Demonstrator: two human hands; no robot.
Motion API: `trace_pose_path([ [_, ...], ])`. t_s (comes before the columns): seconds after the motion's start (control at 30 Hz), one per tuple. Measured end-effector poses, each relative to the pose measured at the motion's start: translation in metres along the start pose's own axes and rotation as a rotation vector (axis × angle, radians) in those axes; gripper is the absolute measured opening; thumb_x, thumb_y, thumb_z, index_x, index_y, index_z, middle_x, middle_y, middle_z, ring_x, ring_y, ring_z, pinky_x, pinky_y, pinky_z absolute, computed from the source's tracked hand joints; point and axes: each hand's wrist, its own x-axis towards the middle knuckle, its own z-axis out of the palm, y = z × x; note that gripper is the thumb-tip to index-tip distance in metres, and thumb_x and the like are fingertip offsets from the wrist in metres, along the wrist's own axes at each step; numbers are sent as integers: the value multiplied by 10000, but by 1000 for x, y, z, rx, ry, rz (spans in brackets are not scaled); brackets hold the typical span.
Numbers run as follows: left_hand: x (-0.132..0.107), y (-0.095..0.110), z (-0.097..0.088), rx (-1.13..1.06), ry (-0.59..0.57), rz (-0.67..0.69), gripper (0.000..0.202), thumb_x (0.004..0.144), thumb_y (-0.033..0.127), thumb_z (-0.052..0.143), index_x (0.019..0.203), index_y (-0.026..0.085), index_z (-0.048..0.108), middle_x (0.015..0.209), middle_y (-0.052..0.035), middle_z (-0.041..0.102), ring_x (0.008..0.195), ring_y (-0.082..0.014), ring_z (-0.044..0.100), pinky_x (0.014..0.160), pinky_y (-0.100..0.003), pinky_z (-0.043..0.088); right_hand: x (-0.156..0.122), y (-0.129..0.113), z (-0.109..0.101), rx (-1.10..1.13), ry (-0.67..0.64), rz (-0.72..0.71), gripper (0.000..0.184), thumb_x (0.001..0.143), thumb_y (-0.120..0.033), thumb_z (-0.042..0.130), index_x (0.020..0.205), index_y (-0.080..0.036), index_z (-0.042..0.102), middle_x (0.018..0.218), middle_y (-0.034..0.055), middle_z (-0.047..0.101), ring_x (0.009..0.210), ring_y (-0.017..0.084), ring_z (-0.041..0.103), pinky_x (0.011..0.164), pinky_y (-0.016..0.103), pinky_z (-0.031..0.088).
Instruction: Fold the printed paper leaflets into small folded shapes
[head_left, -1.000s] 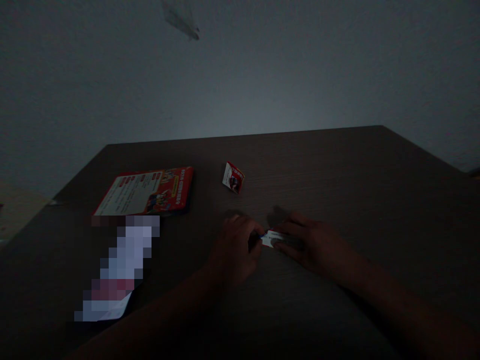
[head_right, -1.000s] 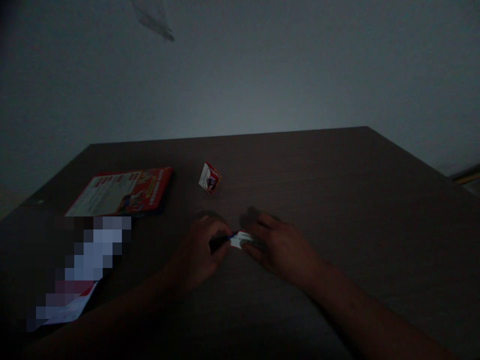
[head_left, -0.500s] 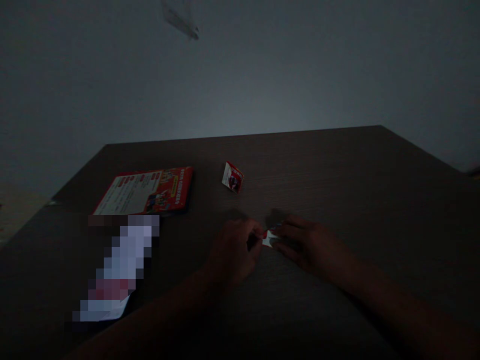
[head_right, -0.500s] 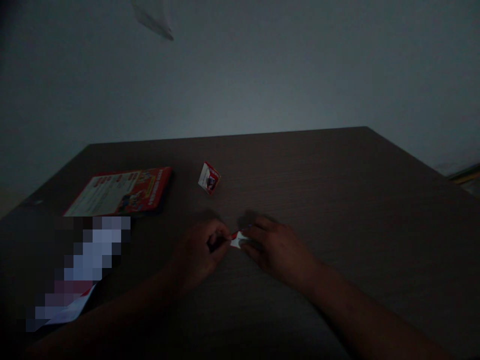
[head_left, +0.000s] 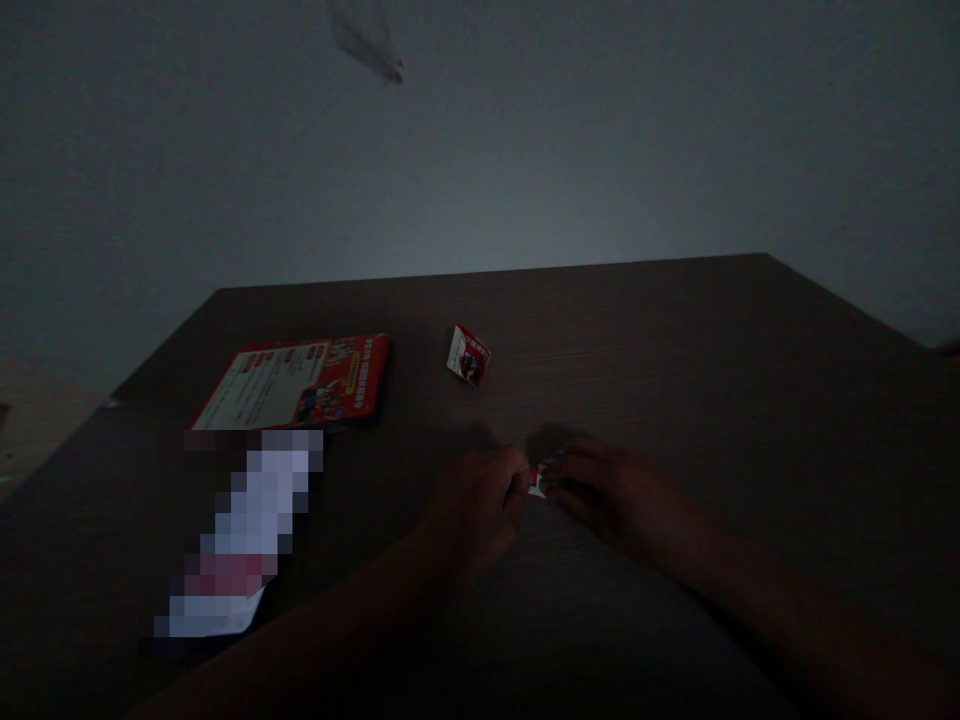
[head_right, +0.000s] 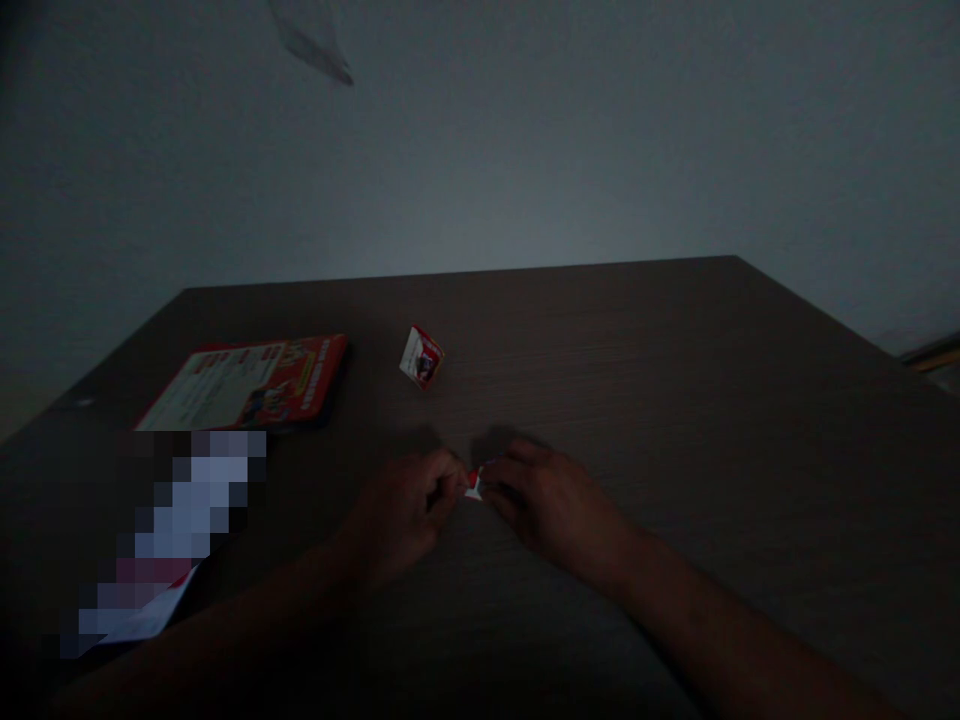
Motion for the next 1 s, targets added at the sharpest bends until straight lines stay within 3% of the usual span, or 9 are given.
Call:
trace_pose_path([
  [0.4, -4, -2, 4, 76, 0, 123, 106, 782, 111, 575, 720, 195, 557, 737, 43, 676, 655, -120, 574, 655, -264, 360, -2, -4, -3, -143, -76, -81, 278, 930, -199, 439, 1132, -248, 623, 905, 57, 553, 730, 145, 543, 621, 256, 420],
  [0.53, -5, -3, 1, -4, 78, 70, 122, 748, 119, 617, 673, 187, 548, 726, 27, 666, 676, -128, 568, 638, -253, 375, -4, -4, -3, -184, -100, -89, 330, 914, -178, 457, 1197, -290, 585, 935, 52, 545, 741, 147, 539, 629, 259, 414],
  [0.67, 0, -7, -8, 33, 196, -15, 44, 775, 144, 594, 769, 187, 598, 777, -8, 650, 757, -161, 562, 685, -284, 399, -5, -7, -6, -216, -125, -90, 338, 907, -163, 459, 1189, -296, 591, 920, 45, 540, 711, 140, 523, 598, 252, 393],
  [0.83, 5, -9, -13, 129, 123, 50, 87, 824, 205, 571, 842, 201, 656, 896, -32, 620, 886, -193, 533, 792, -341, 390, -4, -8, -7, -211, -129, -96, 342, 909, -165, 464, 1200, -292, 590, 936, 49, 544, 721, 139, 522, 606, 251, 394],
  [1.0, 3, -9, -10, 145, 109, 11, 94, 828, 267, 589, 838, 239, 679, 901, -24, 595, 908, -205, 510, 783, -363, 354, -3, -6, -5, -198, -118, -102, 353, 915, -166, 459, 1219, -298, 581, 950, 56, 551, 761, 146, 534, 641, 255, 414],
])
